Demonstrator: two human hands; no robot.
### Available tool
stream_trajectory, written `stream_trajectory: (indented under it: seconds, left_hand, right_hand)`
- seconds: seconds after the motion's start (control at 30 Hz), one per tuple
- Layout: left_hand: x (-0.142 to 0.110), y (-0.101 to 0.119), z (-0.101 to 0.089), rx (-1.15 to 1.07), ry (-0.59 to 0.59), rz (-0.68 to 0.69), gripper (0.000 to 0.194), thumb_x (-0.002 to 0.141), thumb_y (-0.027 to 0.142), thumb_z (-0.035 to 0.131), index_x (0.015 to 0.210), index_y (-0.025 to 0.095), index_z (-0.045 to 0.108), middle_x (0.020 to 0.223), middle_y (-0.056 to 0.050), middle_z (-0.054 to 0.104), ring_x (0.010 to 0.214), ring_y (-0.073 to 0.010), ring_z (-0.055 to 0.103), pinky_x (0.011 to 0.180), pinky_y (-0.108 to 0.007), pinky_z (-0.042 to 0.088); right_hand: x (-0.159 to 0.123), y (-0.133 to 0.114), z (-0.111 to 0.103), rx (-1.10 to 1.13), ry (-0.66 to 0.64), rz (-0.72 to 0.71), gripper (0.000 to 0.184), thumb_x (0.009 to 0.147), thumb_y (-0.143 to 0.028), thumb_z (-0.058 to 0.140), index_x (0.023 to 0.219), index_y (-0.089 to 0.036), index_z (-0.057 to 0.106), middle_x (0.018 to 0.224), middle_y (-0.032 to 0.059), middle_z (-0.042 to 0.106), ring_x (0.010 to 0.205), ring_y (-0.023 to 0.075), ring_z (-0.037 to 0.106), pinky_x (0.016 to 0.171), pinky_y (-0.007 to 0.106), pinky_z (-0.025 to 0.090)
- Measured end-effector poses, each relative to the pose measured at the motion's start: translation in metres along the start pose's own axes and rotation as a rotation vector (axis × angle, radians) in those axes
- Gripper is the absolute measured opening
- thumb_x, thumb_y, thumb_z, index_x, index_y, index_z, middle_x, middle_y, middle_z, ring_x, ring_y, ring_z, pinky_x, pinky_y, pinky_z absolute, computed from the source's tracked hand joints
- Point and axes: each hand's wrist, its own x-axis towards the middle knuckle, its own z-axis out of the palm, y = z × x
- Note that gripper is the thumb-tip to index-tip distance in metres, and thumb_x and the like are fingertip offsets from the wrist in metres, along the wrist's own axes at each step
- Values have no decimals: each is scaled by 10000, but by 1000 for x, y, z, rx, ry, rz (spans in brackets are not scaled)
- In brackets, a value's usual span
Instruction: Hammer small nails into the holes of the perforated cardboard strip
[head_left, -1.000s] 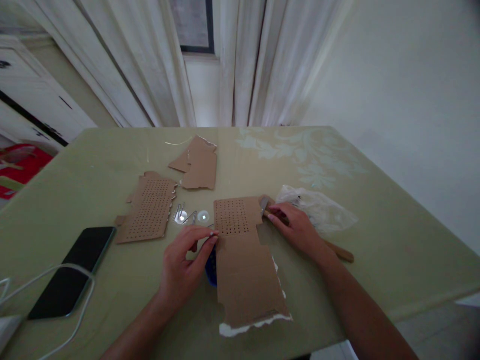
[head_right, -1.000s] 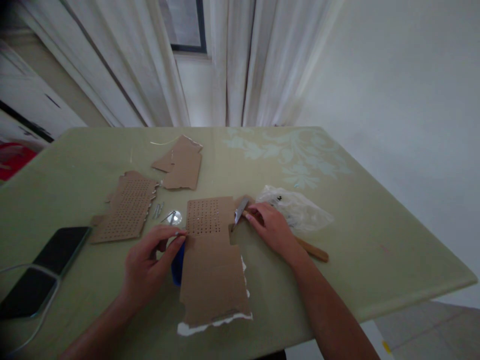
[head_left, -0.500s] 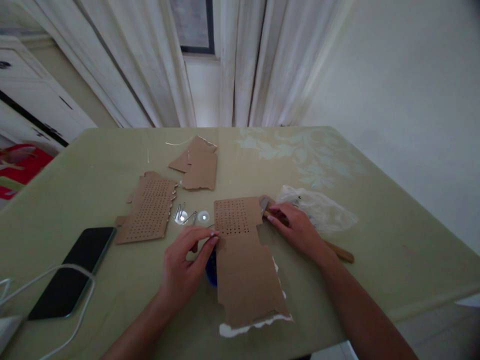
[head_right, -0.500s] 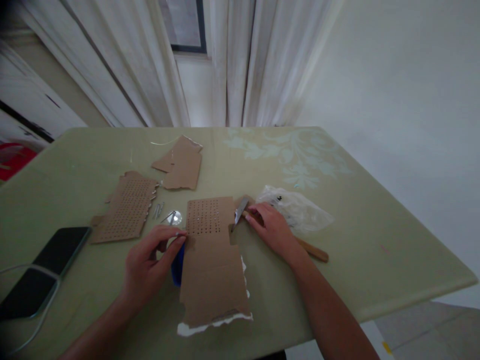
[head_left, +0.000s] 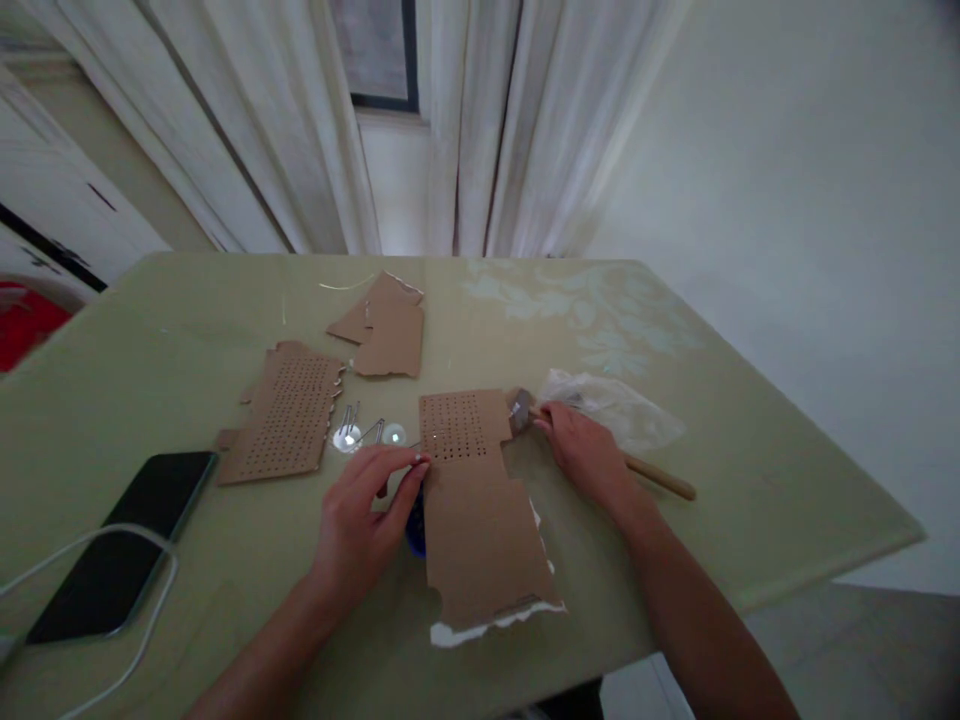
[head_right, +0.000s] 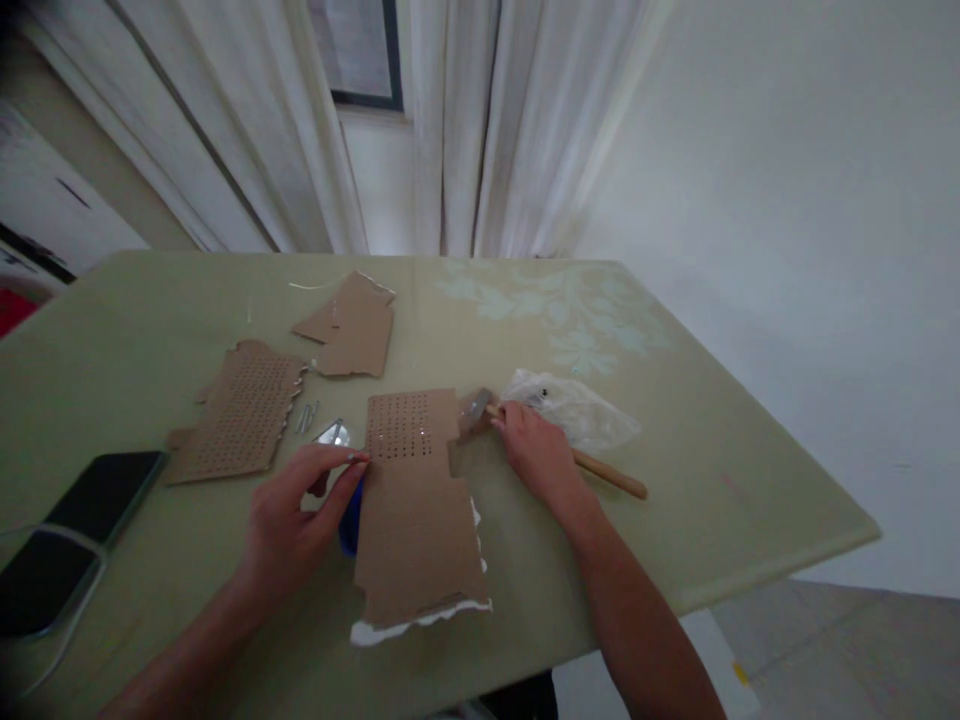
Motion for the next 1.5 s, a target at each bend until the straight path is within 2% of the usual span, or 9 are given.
stream_trajectory:
  seconds: [0.1,0.23,0.43,0.67,0.9,1.07,1.23,1.4,1.5]
  left_hand:
    - [0,-1,2,3,-3,41,103,1018,151,728,1060,219,794,983,-23,805,768,-149,675,720,-263,558]
    - [2,-3,4,-21,-28,39,84,1043,194,709,1062,221,786,994,-33,813,863,-180,739,829,-305,602]
    - [5,-4,2,-20,-56,36,105,1051,216,690,1060,229,794,1008,-42,829,928,-208,771,855,-333,596]
    - [7,-3,2,25,-35,106,114,1041,171,685,1017,227,782,938,-32,807,863,-211,747,785,-321,554]
    - [7,0,2,45,-43,95,105,1045,197,701,1068,240,793,980,-34,789,897,-209,737,847,-342,576]
    - [6,0,1,25,-45,52,137,1046,206,672,1023,238,803,957,-52,780,883,-213,721,810,-341,589]
    - [4,-1,0,-8,-85,19,110,1050,215,697,1052,242,804,983,-51,787,914,-209,732,831,-331,597]
    - [4,0,-1,-11,-84,-6,136,1041,193,679,994,241,797,964,-46,778,891,-204,727,809,-319,591]
    - [4,0,0,-15,-50,6,99,1030,197,721,985,240,798,942,-29,771,880,-192,722,811,-306,578]
  right_hand:
    - [-4,4,-19,134,149,56,266,1188,-322,401,1120,-213,633,987,137,797,891,318,776,728,356,497]
    - [-17,-15,-67,367,392,-31,390,1205,-468,316,1129,-228,614,930,86,785,766,265,745,683,339,480]
    - [-23,-77,-125,177,96,-348,323,1205,-398,389,1125,-225,651,998,90,789,914,284,745,801,356,485]
    - [-14,-109,-118,87,28,-492,297,1218,-370,420,1163,-214,666,1027,81,799,868,268,751,760,352,469]
    - [-13,-106,-117,251,127,-498,305,1221,-356,391,1231,-216,662,1072,70,800,961,269,760,832,365,503]
    - [-12,-104,-115,145,9,-501,288,1209,-360,451,1146,-214,691,1030,84,801,883,264,755,776,352,505]
    - [-12,-101,-115,217,94,-493,296,1220,-372,423,1177,-230,680,1036,62,802,883,247,747,783,348,506]
    - [-12,-103,-110,130,40,-545,339,1233,-387,411,1134,-207,681,1011,75,806,871,259,762,744,351,482]
    - [-14,-103,-111,160,134,-565,390,1242,-429,360,1151,-212,672,1001,79,795,863,254,751,735,351,473]
